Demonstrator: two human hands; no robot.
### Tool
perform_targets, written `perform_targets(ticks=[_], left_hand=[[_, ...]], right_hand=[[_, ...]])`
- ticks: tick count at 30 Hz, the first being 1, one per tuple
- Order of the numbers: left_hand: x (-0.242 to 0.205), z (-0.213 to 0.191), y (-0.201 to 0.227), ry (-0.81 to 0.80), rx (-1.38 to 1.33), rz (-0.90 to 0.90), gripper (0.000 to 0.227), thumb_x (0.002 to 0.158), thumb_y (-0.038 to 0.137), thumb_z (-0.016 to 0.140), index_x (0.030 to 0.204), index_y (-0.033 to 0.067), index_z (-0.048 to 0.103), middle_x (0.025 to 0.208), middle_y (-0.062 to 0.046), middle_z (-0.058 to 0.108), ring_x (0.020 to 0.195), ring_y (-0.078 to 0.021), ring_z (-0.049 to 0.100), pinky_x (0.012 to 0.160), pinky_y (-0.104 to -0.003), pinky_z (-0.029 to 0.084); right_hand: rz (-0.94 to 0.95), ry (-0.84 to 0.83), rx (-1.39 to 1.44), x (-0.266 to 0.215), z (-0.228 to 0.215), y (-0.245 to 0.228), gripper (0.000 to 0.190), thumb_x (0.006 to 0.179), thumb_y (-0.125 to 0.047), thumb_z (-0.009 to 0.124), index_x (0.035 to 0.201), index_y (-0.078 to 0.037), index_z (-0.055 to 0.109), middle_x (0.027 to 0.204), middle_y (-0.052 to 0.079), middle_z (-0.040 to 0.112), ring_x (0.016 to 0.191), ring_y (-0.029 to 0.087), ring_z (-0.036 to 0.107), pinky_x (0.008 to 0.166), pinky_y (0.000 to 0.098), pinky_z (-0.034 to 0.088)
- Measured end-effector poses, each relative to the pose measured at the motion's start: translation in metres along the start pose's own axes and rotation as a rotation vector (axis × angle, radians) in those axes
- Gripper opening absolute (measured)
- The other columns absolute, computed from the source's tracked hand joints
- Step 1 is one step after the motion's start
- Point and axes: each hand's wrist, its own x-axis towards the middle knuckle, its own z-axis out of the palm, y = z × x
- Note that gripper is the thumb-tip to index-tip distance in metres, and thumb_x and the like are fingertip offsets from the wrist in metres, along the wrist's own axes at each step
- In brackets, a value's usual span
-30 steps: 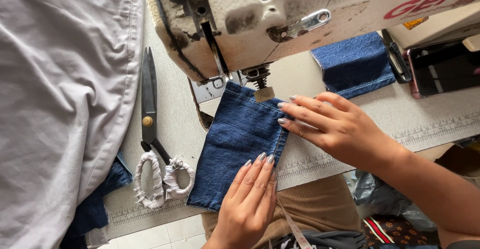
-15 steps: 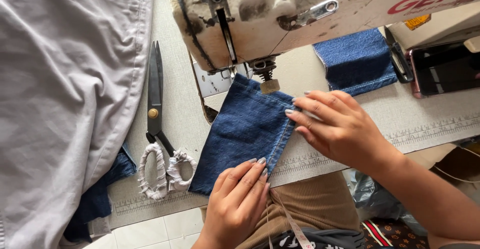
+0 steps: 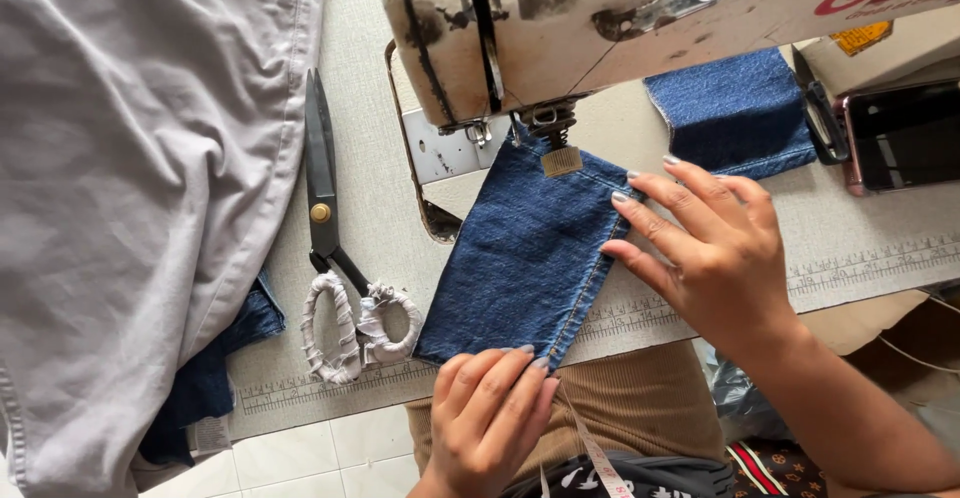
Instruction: The person is using scissors to cut denim fabric into smaller scraps and then folding them on a sewing machine table.
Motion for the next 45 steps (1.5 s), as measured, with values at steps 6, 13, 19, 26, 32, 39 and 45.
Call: perform_targets(ticks=[6,13,19,26,32,39,45], left_hand=[[0.005,0.006,0.001,-0.051,0.056,0.084,0.011,0.095,0.015,0.075,0.092,0.0046,0.074,0.113,-0.008,0.073,0.085,-0.0231,0.067,0.076,-0.040,0.048],[0.001,-0.005,-0.007,-0.130,0.068,0.158,0.027,0.101,0.032,0.072,0.101,0.0056,0.073,0.118,-0.009,0.072,0.093,-0.0239,0.068,0.083,-0.041,0.047],[0.014,-0.048,-0.031,0.109,0.332,-0.315,0.023,0.095,0.006,0.064,0.114,-0.0072,0.068,0.115,-0.027,0.064,0.107,-0.0412,0.062,0.097,-0.050,0.052],[-0.001,-0.082,-0.060,-0.240,0.477,-0.674,0.042,0.083,0.025,0.074,0.112,0.0006,0.055,0.105,-0.018,0.059,0.097,-0.0378,0.059,0.088,-0.047,0.049],[-0.037,-0.132,-0.075,-0.514,0.556,-0.778,0.062,0.072,0.038,0.075,0.124,0.0089,0.059,0.104,-0.013,0.064,0.099,-0.0368,0.065,0.084,-0.049,0.052],[-0.107,-0.181,-0.097,-0.699,0.070,-0.946,0.057,0.074,0.033,0.080,0.128,0.0158,0.070,0.082,0.001,0.061,0.068,-0.0116,0.067,0.079,-0.024,0.052],[-0.181,-0.174,-0.082,-0.167,-0.574,-1.697,0.071,0.072,-0.025,0.077,0.140,-0.0051,0.068,0.113,-0.021,0.084,0.089,-0.0285,0.074,0.088,-0.034,0.053]], right_hand=[[0.034,0.016,0.000,-0.005,0.003,0.009,0.032,0.095,-0.041,0.081,0.118,-0.017,0.082,0.129,0.002,0.077,0.129,0.027,0.065,0.110,0.0403,0.034],[0.067,-0.001,-0.016,-0.011,-0.002,-0.002,0.029,0.099,-0.039,0.077,0.119,-0.018,0.080,0.133,0.002,0.075,0.134,0.027,0.062,0.114,0.0401,0.030],[0.161,0.313,0.465,-0.062,-0.025,-0.057,0.015,0.089,-0.016,0.079,0.094,-0.005,0.070,0.089,0.009,0.074,0.072,0.011,0.062,0.059,0.0189,0.051],[0.943,-0.406,1.502,-0.103,0.009,-0.120,0.038,0.086,-0.034,0.071,0.087,-0.001,0.087,0.085,0.012,0.089,0.074,0.015,0.083,0.064,0.0266,0.069],[1.313,-0.432,1.735,-0.103,0.031,-0.132,0.038,0.086,-0.026,0.071,0.088,0.010,0.082,0.086,0.027,0.087,0.074,0.027,0.081,0.067,0.0334,0.061],[1.280,-0.438,1.676,-0.098,0.027,-0.136,0.031,0.088,-0.018,0.072,0.088,0.010,0.085,0.085,0.025,0.088,0.072,0.021,0.078,0.067,0.0306,0.062],[1.162,-0.425,1.697,-0.095,0.023,-0.132,0.030,0.089,-0.017,0.070,0.087,0.009,0.086,0.087,0.024,0.088,0.075,0.021,0.079,0.065,0.0302,0.063]])
